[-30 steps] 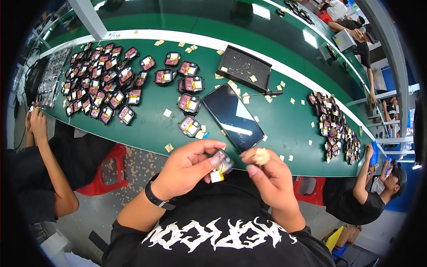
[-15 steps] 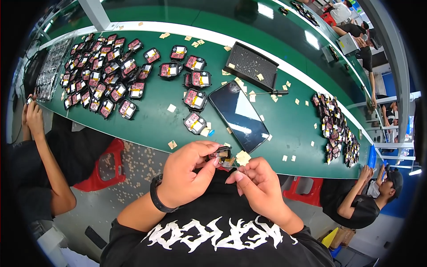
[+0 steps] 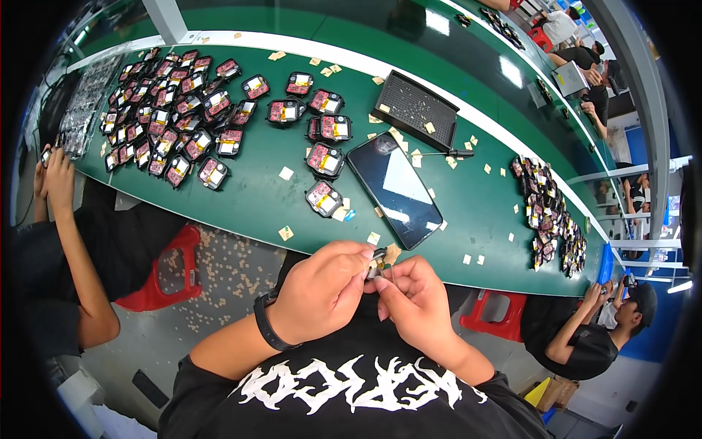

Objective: Assembling small electronic components and circuit boards at a factory production line.

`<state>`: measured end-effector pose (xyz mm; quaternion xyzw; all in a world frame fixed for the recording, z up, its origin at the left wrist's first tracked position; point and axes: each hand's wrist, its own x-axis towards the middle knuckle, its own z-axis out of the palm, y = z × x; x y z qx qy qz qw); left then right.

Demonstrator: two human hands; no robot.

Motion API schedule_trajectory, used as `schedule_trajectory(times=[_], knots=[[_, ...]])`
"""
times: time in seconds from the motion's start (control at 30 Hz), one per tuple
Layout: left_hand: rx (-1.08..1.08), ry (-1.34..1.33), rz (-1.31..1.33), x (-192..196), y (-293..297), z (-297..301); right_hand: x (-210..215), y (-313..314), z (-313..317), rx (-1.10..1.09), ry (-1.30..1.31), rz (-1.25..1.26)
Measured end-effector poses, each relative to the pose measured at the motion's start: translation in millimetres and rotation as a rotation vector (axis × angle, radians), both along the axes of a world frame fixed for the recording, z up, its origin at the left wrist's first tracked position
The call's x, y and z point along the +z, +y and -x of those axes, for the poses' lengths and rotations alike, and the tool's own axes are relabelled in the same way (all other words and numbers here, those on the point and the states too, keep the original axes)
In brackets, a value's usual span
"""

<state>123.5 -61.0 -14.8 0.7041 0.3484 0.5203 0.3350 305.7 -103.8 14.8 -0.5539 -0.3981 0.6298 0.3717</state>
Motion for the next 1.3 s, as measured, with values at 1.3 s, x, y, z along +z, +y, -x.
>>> schedule_trajectory(times=[1.3], knots=[[-0.178, -0.683, 0.777, -14, -19, -2, -10, 7, -8, 0.066, -0.323, -0.480]])
